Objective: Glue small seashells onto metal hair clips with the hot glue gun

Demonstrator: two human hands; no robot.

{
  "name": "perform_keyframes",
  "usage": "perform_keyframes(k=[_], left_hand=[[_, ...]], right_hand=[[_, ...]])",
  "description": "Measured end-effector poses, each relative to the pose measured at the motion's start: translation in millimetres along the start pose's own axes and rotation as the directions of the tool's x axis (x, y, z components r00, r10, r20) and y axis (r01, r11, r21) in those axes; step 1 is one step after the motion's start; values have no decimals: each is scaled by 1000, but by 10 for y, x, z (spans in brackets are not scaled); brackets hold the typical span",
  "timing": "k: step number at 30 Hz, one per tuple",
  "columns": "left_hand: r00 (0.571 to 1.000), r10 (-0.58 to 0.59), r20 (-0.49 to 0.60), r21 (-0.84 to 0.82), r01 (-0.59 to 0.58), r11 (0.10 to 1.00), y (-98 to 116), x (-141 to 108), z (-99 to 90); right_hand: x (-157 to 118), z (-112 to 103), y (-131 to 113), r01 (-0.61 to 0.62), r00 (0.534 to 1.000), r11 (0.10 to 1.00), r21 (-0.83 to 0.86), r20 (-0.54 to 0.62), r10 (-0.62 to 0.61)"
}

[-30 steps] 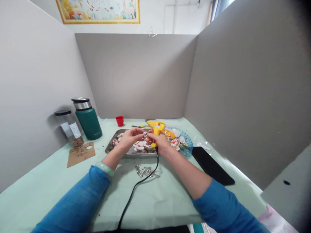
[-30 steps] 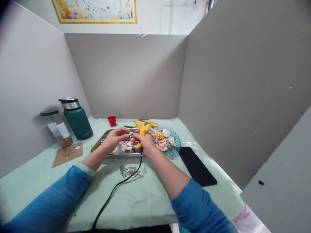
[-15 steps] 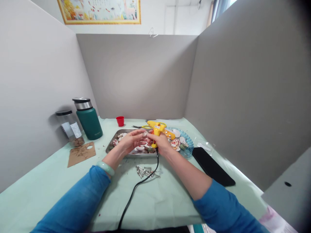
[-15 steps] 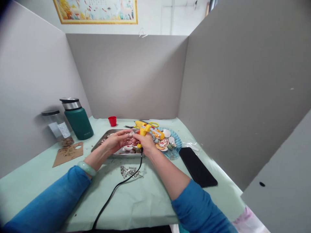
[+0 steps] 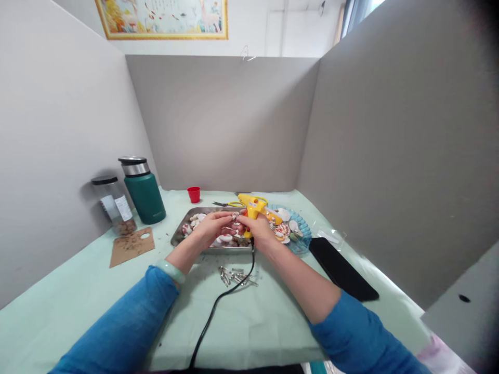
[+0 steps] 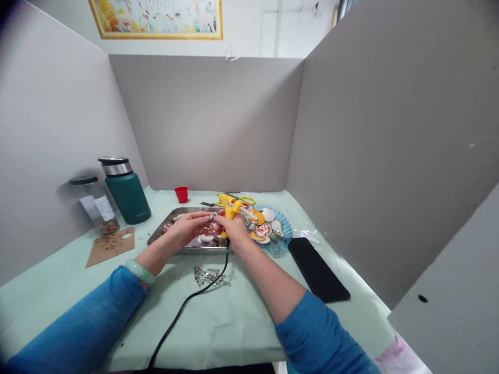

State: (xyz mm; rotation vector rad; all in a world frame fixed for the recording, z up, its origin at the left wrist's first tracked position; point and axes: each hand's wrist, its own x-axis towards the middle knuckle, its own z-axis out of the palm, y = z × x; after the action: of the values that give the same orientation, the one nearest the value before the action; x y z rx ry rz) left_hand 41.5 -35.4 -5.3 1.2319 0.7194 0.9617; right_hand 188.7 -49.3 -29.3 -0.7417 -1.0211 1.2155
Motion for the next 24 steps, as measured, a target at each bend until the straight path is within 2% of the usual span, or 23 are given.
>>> perform_keyframes(k=[4,11,18,24], left_hand=[[998,43,44,48,-45,998,-57,16,-3],[996,45,71,24,-47,999,-95,23,-7],[999,36,-29,67,-34,997,-121,40,-18],[985,132,-107,159,-115,981,-161,69,3]], right_hand=[[3,-3,12,17,1000,1000,-11,17,-17],[0,2,7,0,1000,1000,-21,1,0],[-60,70,-54,8,1000,997,-81,-4,-8],[-60,52,-31,41,999,993,-110,21,-39]])
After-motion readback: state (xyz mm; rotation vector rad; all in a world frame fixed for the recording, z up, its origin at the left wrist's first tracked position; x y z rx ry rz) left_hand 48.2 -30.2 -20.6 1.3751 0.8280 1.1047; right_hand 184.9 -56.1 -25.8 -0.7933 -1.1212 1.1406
